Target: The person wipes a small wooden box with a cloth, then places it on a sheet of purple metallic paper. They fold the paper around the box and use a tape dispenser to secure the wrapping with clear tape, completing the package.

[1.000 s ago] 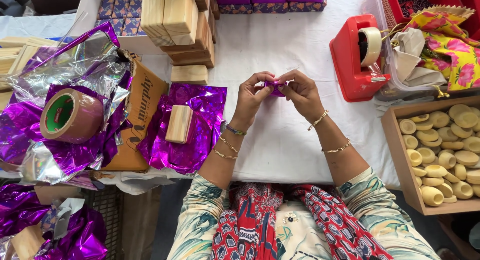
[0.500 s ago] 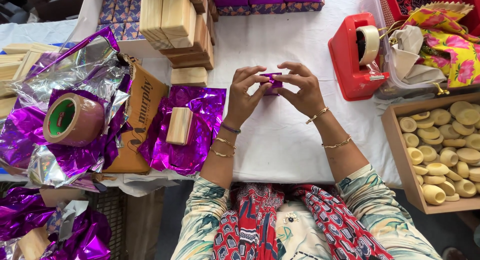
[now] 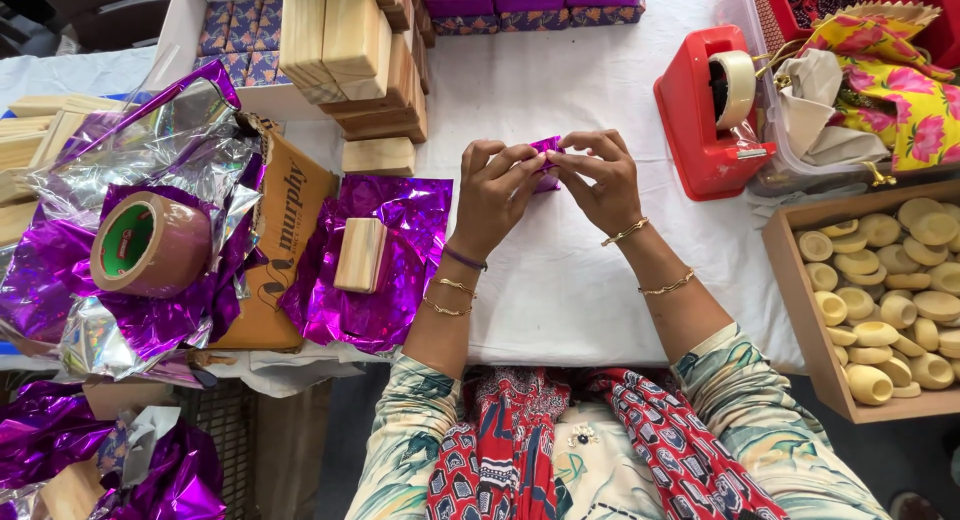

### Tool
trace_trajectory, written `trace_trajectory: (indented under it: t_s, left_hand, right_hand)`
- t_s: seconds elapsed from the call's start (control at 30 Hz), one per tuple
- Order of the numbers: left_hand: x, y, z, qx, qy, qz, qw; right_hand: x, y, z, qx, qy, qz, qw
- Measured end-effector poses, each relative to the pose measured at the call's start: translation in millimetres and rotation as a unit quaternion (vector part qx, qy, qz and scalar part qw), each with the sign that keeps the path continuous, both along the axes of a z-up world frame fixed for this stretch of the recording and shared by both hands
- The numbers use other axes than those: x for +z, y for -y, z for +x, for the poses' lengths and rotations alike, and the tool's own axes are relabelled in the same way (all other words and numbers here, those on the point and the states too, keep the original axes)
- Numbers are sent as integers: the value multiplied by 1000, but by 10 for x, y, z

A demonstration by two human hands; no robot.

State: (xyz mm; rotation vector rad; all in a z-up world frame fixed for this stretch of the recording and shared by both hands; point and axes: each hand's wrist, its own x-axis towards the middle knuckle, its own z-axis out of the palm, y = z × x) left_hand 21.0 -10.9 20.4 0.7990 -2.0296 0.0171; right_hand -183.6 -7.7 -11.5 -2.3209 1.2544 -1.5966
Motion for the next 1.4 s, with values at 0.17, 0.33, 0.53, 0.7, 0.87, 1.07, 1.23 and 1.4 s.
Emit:
trace_trajectory:
  t_s: [0.17, 0.33, 0.53, 0.7, 0.87, 1.07, 1.23, 1.4]
  left_hand:
    - [-39, -17, -4, 12, -2, 1, 1000]
    - [-44, -4, 3, 15, -16, 7, 1000]
    - [-52, 11, 12, 7, -22, 19, 1000]
    - [-21, -7, 21, 6, -29, 17, 999]
    - [-39, -4, 23, -2, -33, 26, 999]
    - [-10, 7, 28, -14, -40, 34, 999]
    - [-16, 9, 15, -21, -42, 41, 998]
    - [-16, 18, 8, -36, -56, 44, 997]
  right_hand:
    - [89, -88, -136, -47, -7, -15, 999]
    - [346, -364, -867, -208, -4, 0, 978]
    - [274, -678, -1722, -420, -125, 71, 896]
    - [345, -638, -1720, -379, -81, 194, 901]
    - [401, -450, -1763, -410, -172, 201, 873]
    - [394, -405, -1776, -390, -42, 340, 854]
    - [322, -504, -1724, -370, -137, 98, 914]
    - [374, -544, -1718, -205, 227, 290, 907]
